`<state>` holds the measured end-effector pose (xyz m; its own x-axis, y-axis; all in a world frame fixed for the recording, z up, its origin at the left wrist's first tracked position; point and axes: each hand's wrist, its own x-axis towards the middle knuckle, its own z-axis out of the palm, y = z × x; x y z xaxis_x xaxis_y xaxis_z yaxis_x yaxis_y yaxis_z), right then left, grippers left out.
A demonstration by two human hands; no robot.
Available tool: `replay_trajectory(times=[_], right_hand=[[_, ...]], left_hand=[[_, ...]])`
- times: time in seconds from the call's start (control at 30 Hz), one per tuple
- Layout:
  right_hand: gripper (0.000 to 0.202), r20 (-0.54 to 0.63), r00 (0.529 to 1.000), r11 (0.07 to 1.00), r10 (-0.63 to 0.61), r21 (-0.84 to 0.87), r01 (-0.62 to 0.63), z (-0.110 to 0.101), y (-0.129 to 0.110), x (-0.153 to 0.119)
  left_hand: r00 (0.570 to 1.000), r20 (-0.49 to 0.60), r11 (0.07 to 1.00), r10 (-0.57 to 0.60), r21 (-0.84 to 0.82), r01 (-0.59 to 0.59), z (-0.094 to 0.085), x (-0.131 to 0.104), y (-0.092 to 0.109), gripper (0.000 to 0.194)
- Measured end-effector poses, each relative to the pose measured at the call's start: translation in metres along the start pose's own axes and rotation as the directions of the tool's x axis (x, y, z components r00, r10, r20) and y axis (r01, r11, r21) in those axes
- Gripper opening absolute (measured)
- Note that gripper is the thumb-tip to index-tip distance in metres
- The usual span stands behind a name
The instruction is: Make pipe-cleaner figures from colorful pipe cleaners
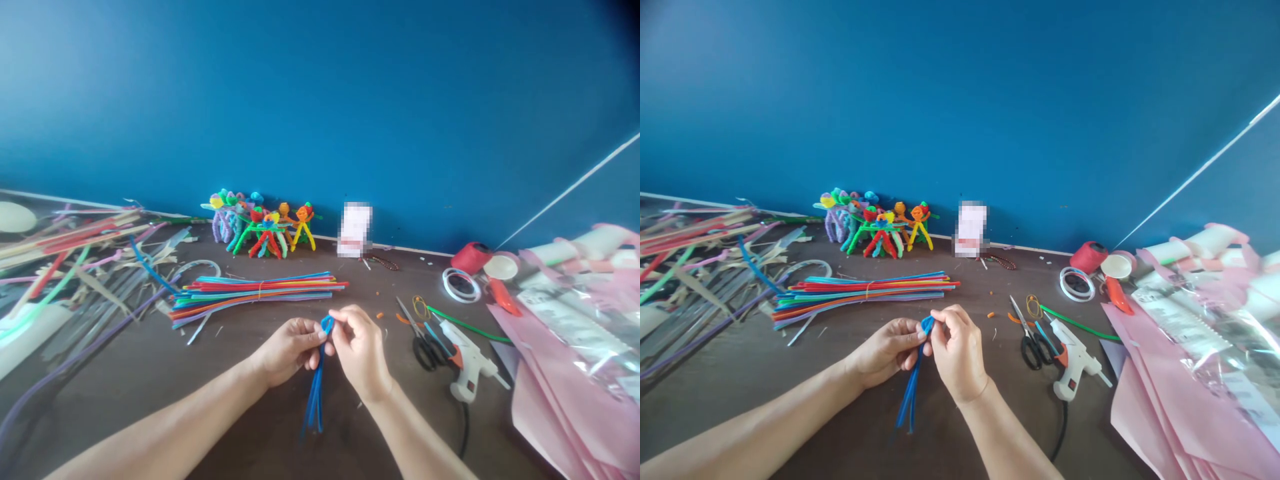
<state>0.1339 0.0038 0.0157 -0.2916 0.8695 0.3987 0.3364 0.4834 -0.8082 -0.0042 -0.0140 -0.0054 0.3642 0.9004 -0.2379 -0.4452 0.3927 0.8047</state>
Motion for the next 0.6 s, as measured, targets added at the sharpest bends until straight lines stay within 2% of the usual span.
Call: replay_trajectory(times=[0.17,0.3,0.43,0.6], right_hand=[[0.018,-0.029,0.999,0.998,-0.038,-0.045,0.036,0.0009,-0.0003,0.001],[0.016,-0.054,0.998,0.998,-0.019,-0.053,0.016,0.0015,0.0012,0.0012],[0.019,-0.028,1.0,0.998,0.01,-0.061,-0.012,0.0004,0.0028,0.0004],[0.02,-0.015,0.999,0.99,-0.046,-0.132,0.044,-0.0023,0.0051,0.0004]], left_hand=[[1.0,-0.004,1.0,0.021,0.019,-0.021,0.0013,0.0001,-0.0016,0.02],[0.998,-0.039,0.999,0.04,0.017,-0.04,0.0017,0.0006,-0.0016,0.021],[1.0,-0.001,1.0,0.007,-0.001,-0.007,0.0,0.0003,0.0006,0.02],[0.999,0.033,1.0,-0.016,-0.004,0.016,-0.0014,-0.0008,0.0021,0.02]])
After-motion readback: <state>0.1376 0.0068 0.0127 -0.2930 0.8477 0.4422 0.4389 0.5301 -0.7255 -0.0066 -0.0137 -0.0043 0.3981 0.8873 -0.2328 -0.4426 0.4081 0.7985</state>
